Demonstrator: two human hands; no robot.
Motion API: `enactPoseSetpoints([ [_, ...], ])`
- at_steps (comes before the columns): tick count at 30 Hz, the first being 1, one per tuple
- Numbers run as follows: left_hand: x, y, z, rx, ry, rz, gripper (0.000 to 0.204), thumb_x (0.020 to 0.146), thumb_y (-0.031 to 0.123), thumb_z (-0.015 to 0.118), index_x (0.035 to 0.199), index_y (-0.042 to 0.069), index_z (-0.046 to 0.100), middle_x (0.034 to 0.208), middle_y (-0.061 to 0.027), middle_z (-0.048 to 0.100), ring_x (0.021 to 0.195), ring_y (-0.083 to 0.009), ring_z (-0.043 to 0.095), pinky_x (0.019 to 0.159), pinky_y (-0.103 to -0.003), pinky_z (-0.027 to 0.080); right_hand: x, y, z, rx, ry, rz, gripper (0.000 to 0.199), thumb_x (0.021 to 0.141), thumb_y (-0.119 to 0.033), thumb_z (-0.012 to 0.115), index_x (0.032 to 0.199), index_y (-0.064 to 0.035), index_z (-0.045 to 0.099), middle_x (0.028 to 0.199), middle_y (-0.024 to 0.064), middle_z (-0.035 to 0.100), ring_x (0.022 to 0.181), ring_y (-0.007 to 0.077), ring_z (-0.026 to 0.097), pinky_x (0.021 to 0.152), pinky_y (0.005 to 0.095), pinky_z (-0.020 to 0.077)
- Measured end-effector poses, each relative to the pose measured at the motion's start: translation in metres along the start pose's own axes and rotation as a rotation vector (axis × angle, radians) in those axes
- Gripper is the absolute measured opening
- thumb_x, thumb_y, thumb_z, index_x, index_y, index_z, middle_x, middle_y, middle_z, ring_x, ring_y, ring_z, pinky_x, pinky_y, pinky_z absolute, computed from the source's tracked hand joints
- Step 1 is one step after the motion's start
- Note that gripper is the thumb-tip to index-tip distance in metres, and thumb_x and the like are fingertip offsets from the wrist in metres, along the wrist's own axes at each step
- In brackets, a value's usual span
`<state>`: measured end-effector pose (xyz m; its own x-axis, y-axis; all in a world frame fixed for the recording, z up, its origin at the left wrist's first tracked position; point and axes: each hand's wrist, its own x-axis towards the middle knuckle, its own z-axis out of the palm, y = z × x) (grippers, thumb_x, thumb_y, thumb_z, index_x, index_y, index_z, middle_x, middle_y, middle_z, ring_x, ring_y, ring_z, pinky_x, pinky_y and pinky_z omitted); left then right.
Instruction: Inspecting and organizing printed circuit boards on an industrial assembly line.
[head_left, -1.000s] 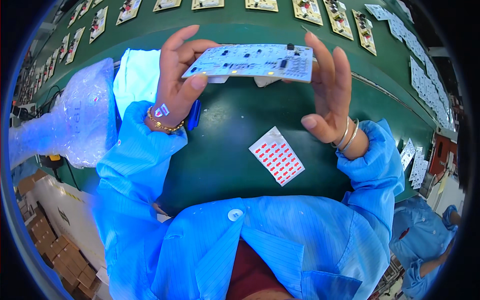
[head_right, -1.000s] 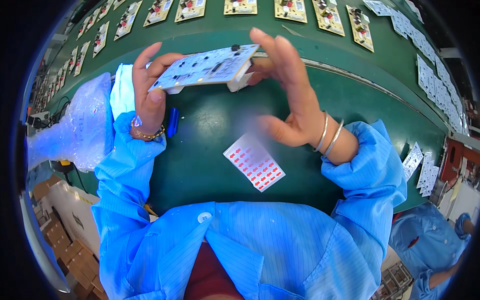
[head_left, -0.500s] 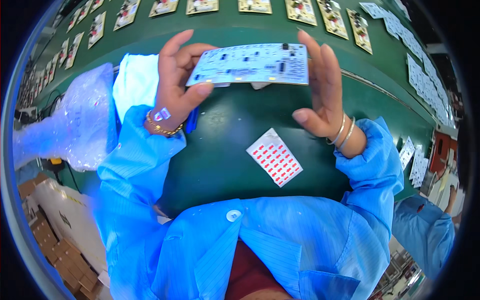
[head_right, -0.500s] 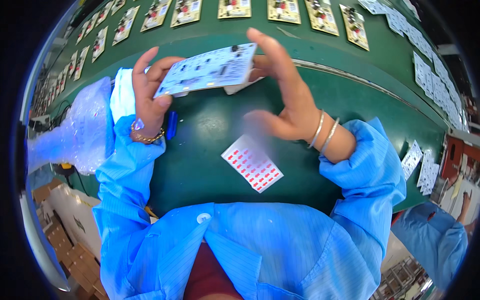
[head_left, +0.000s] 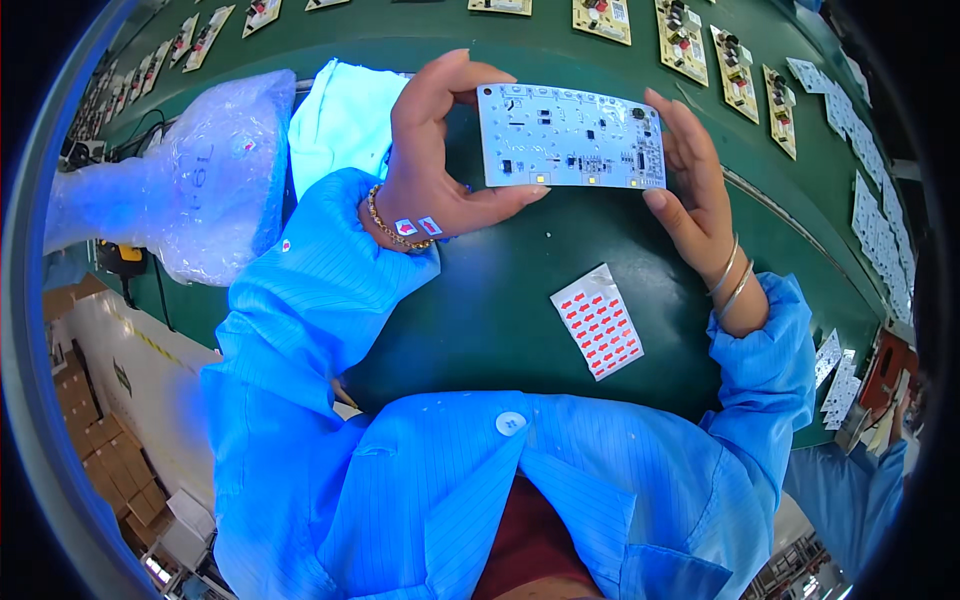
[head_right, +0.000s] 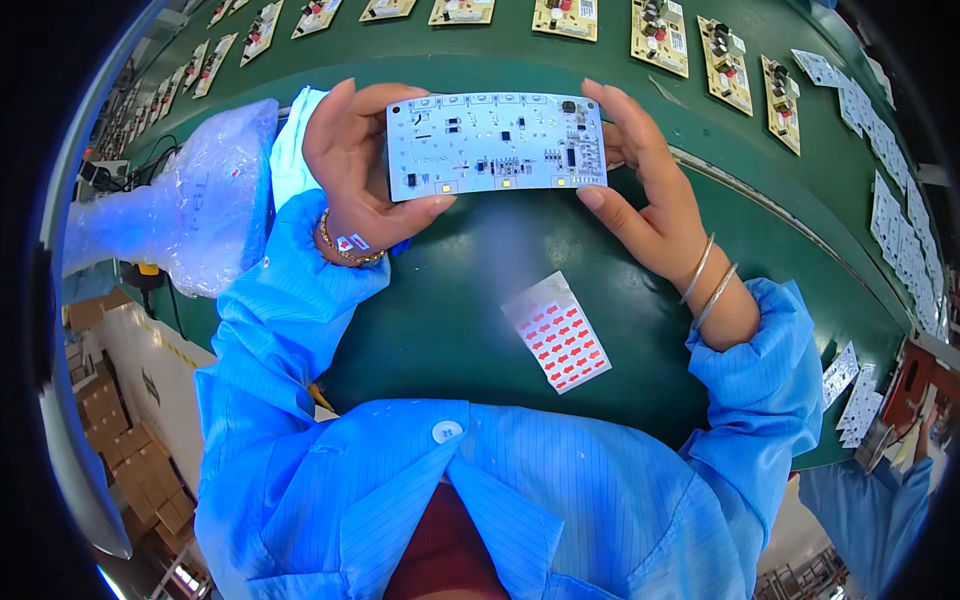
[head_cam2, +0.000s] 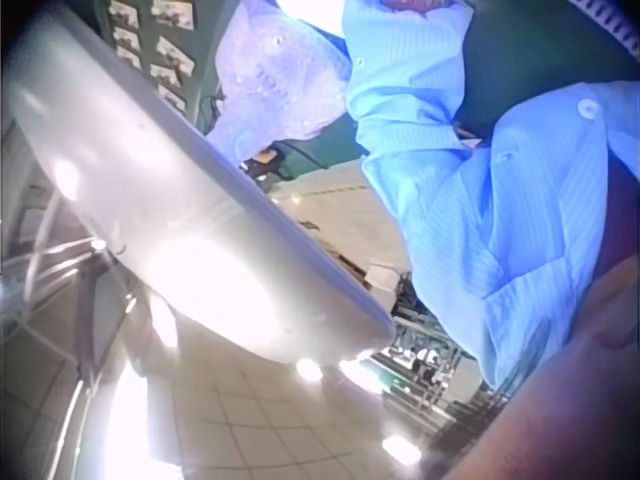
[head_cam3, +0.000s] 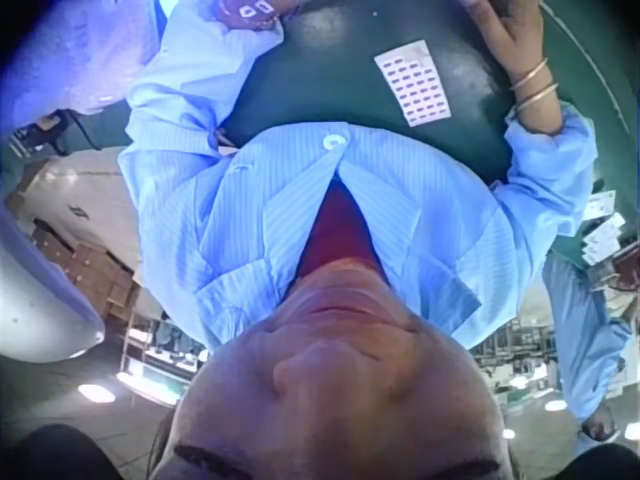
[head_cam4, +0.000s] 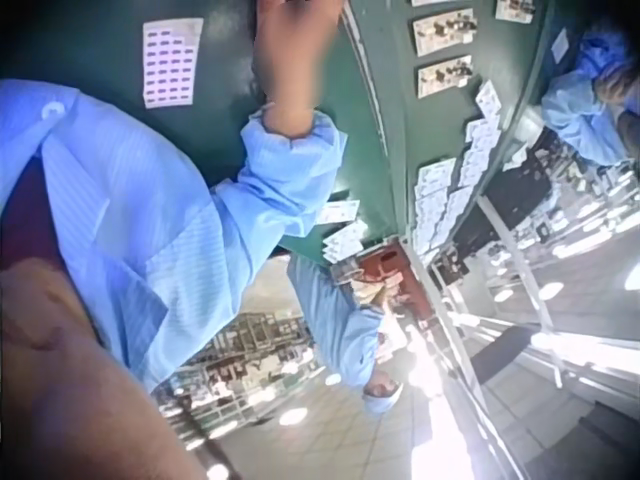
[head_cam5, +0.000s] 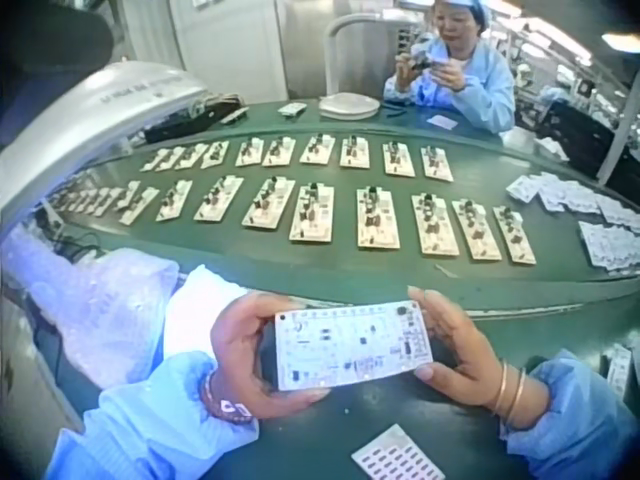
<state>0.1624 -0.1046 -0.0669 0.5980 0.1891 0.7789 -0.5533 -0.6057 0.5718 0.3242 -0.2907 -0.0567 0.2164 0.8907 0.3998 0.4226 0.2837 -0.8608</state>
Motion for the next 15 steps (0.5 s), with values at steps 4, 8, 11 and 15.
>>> enactPoseSetpoints([
  [4, 0.004, 0.003, -0.002, 0.04, -0.025, -0.025, 0.077, 0.053, 0.014, 0.076, 0.115, -0.003, 0.033, 0.1, -0.0132, 0.048, 0.088, -0.0193, 0.052, 0.078, -0.031, 0.042, 0.002, -0.005, -0.004, -0.01, -0.024, 0.04, 0.062, 0.078, -0.011, 0.055, 0.129, -0.0019, 0.021, 0.125, 0.0164, 0.037, 0.099, 0.0199, 0.048, 0.086, 0.0311, 0.037],
  [8, 0.004, 0.003, 0.001, -0.007, 0.019, -0.042, 0.074, 0.055, 0.016, 0.077, 0.114, -0.002, 0.036, 0.098, -0.0129, 0.049, 0.087, -0.0192, 0.052, 0.078, -0.03, 0.042, 0.0, -0.003, 0.0, 0.013, 0.07, -0.005, 0.055, 0.078, -0.012, 0.056, 0.125, -0.0019, 0.03, 0.114, 0.0123, 0.046, 0.097, 0.0181, 0.048, 0.082, 0.0292, 0.0389],
  [11, -0.002, 0.001, 0.001, -0.035, -0.03, -0.243, 0.07, 0.063, 0.019, 0.072, 0.119, 0.0, 0.032, 0.099, -0.0123, 0.049, 0.086, -0.0188, 0.051, 0.075, -0.029, 0.043, -0.001, -0.004, -0.007, -0.153, 0.067, -0.014, 0.039, 0.08, -0.016, 0.054, 0.114, -0.0008, 0.043, 0.1, 0.0106, 0.054, 0.08, 0.0151, 0.053, 0.068, 0.0251, 0.0424],
  [15, 0.004, 0.004, -0.004, -0.272, -0.171, -0.741, 0.055, 0.081, 0.034, 0.053, 0.119, -0.002, 0.035, 0.086, -0.0068, 0.054, 0.064, -0.0087, 0.047, 0.06, -0.021, 0.041, -0.002, -0.007, -0.006, -0.234, 0.137, 0.358, 0.037, 0.087, -0.033, 0.041, 0.088, 0.0018, 0.055, 0.071, 0.0112, 0.06, 0.04, 0.0087, 0.043, 0.04, 0.0199, 0.0344],
])
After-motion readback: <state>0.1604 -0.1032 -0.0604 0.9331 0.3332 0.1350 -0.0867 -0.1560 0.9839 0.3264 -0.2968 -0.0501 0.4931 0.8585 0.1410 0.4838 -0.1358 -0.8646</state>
